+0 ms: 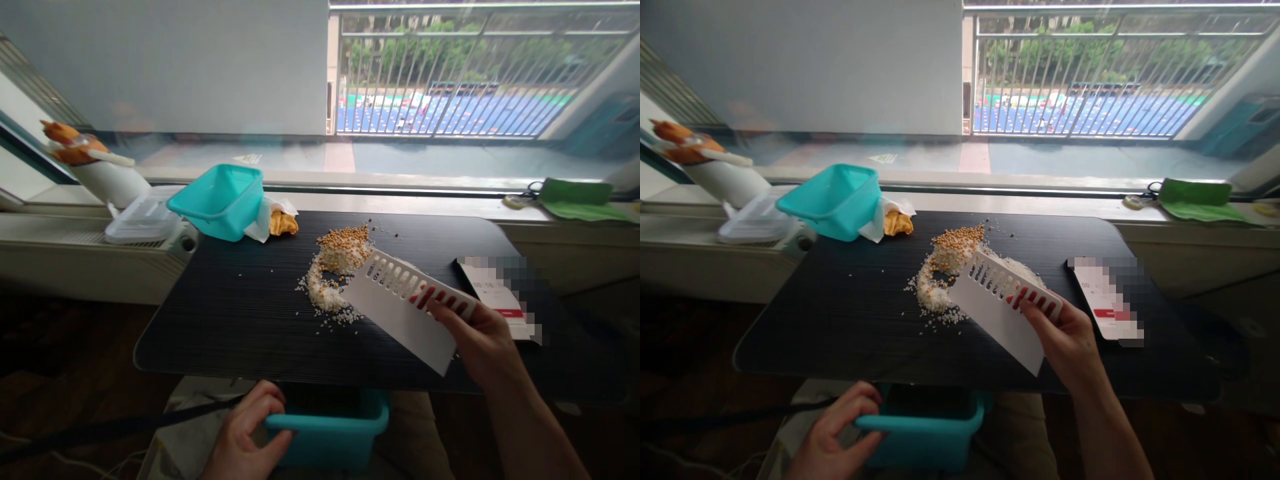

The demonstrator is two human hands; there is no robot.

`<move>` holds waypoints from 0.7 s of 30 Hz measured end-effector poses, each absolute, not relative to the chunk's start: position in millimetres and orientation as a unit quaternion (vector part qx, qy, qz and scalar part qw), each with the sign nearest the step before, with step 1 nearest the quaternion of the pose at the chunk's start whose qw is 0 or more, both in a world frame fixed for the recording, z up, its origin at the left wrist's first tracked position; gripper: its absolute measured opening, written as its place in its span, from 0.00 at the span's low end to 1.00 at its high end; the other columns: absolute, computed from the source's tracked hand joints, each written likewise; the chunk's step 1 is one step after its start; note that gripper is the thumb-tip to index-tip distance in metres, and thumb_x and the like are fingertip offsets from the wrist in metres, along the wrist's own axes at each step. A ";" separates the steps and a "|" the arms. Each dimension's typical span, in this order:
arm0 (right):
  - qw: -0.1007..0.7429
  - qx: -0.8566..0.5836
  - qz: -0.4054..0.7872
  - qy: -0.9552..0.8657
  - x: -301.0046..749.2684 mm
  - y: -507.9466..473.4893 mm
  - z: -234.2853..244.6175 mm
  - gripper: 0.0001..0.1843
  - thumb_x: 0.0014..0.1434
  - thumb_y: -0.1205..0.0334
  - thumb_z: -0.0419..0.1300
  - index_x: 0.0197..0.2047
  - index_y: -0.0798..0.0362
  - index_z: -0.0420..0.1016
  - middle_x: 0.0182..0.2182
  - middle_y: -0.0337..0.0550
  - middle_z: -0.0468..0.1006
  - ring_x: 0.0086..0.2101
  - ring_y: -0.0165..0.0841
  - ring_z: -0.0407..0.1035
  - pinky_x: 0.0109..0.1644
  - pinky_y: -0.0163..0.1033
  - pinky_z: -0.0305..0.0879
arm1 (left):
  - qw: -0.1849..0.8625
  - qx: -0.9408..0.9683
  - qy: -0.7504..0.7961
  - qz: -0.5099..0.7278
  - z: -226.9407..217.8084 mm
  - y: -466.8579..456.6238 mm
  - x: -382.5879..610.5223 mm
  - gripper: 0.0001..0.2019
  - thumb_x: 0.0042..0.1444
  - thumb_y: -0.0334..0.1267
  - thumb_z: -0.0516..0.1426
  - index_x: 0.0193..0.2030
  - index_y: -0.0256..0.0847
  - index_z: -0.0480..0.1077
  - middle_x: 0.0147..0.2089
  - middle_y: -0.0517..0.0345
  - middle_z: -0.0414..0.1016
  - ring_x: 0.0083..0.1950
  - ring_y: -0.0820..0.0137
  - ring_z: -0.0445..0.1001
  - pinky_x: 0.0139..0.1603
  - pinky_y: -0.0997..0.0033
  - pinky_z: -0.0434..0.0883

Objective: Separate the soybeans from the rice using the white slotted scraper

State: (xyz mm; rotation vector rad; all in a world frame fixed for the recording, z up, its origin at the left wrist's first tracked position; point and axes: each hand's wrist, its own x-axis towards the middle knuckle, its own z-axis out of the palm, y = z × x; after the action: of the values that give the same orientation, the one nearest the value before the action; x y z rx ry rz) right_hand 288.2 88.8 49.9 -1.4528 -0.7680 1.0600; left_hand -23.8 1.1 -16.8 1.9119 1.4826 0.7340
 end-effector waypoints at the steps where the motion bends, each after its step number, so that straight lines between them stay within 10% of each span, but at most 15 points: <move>1: 0.558 -0.617 0.450 -0.326 288.5 88.0 49.9 0.13 0.43 0.53 0.75 0.33 0.49 0.85 0.29 0.39 0.86 0.28 0.35 0.79 0.32 0.33 0.74 | 0.302 0.722 0.560 0.273 -16.8 1.1 -23.8 0.07 0.49 0.27 0.59 0.25 0.42 0.70 0.32 0.62 0.74 0.33 0.71 0.78 0.35 0.80 0.73; 21: 0.416 -0.552 0.573 -0.440 290.0 70.2 49.0 0.13 0.49 0.50 0.72 0.36 0.48 0.86 0.31 0.40 0.87 0.31 0.35 0.78 0.33 0.31 0.73 | 0.318 0.703 0.568 0.287 -12.6 2.0 -21.7 0.07 0.48 0.27 0.60 0.24 0.42 0.70 0.31 0.62 0.74 0.33 0.70 0.79 0.34 0.80 0.73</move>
State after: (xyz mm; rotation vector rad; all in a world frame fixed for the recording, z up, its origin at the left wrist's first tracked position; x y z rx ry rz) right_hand 290.0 70.2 49.0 -1.3854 -1.1046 1.4391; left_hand -21.7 2.0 -12.6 1.8491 1.4939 0.7538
